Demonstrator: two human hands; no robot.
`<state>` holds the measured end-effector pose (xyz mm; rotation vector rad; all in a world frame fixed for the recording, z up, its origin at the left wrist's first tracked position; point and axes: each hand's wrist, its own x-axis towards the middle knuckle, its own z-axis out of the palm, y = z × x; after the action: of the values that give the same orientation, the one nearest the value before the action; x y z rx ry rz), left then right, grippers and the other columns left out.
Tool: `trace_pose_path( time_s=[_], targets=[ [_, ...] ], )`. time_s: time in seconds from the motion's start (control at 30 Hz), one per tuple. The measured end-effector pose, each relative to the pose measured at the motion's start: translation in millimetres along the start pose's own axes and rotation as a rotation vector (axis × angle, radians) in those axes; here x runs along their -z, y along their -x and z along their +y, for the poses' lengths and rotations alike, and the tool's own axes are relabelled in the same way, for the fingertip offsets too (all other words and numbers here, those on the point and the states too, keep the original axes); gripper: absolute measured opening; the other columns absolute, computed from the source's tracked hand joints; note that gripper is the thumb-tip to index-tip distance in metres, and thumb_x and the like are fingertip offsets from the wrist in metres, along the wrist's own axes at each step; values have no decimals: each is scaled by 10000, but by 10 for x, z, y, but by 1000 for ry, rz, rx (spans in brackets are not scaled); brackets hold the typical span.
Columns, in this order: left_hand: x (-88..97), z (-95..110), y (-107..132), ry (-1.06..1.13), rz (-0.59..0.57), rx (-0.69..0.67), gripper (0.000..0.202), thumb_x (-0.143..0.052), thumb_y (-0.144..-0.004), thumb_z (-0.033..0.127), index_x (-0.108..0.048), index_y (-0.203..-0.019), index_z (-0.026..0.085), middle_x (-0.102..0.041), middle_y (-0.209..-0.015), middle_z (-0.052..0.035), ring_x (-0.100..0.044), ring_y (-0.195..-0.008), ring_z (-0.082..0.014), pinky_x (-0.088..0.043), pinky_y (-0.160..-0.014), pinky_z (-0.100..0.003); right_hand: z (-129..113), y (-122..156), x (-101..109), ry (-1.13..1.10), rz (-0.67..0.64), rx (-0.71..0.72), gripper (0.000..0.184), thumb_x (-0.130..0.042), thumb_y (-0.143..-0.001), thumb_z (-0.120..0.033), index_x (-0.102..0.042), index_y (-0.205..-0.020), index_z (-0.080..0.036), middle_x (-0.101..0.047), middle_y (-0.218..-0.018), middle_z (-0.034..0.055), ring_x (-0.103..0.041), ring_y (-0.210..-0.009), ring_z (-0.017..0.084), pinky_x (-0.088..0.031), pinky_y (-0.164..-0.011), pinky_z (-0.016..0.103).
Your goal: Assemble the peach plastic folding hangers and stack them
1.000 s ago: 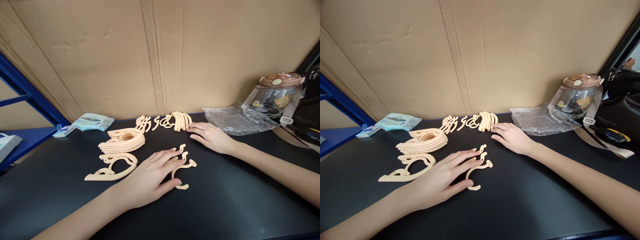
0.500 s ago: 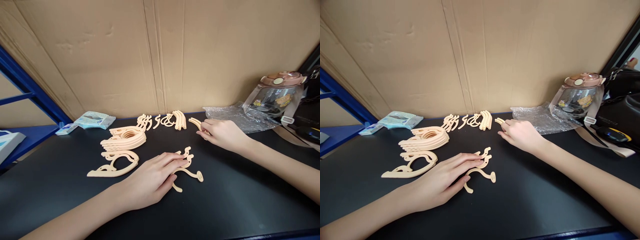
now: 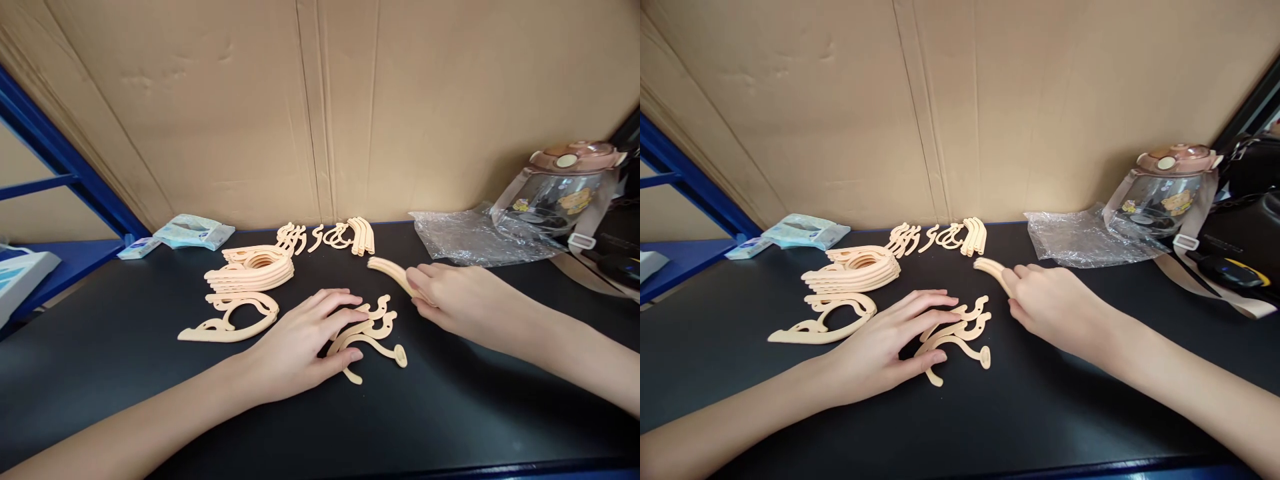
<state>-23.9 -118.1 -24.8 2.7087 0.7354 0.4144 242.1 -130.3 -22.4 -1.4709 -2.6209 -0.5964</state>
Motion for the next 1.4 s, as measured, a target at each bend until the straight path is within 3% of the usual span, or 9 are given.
trace_pose_path(
  time_s=[0.17,0.33,0.5,0.87,1.03,1.4],
  targets=[
    [12,-1,-12,56,-61,-26,358,-541,-929,197,-544,-1278,276,-552,-1314,-24,-486,-1230,-192,-423,-1044,-333,-47,-133,-114,-146,108,129,104,-452,-920,-151,-505,-837,-184,-573,-784,12,-554,-667,149,-390,-619,273],
    [21,-6,-7,68,-69,-43,368,-537,-930,190,-540,-1286,284,-551,-1322,-14,-516,-1188,-181,-450,-1000,-310,-29,-189,-229,-97,148,90,132,-444,-950,-187,-534,-854,-178,-580,-786,17,-561,-691,161,-390,-644,289],
    [-2,-41,-15,69,-20,-60,260,-498,-960,210,-608,-1190,261,-611,-1223,-28,-537,-1130,-175,-467,-953,-295,-49,-195,-213,43,161,45,157,-468,-922,-155,-550,-788,-161,-586,-777,51,-554,-701,191,-374,-649,314],
    [-10,-65,-46,22,52,-47,167,-563,-936,251,-648,-1079,240,-644,-1128,-23,-535,-1074,-184,-432,-934,-318,-148,-159,-196,-26,216,5,231,-493,-947,-305,-636,-884,-136,-625,-974,101,-580,-824,217,-436,-715,343],
    [-11,-69,-51,32,70,-68,192,-513,-959,224,-680,-1050,245,-675,-1096,-18,-548,-1075,-180,-446,-934,-313,-162,-155,-229,-69,259,39,235,-472,-962,-258,-665,-900,-138,-638,-1023,103,-580,-899,222,-444,-765,341],
    [-1,-129,-72,50,130,-24,194,-494,-963,201,-673,-1033,226,-694,-989,-6,-586,-958,-161,-443,-858,-292,-178,-162,-152,-249,377,-57,211,-435,-959,-254,-570,-820,-171,-655,-781,44,-560,-691,180,-394,-688,325]
  ],
)
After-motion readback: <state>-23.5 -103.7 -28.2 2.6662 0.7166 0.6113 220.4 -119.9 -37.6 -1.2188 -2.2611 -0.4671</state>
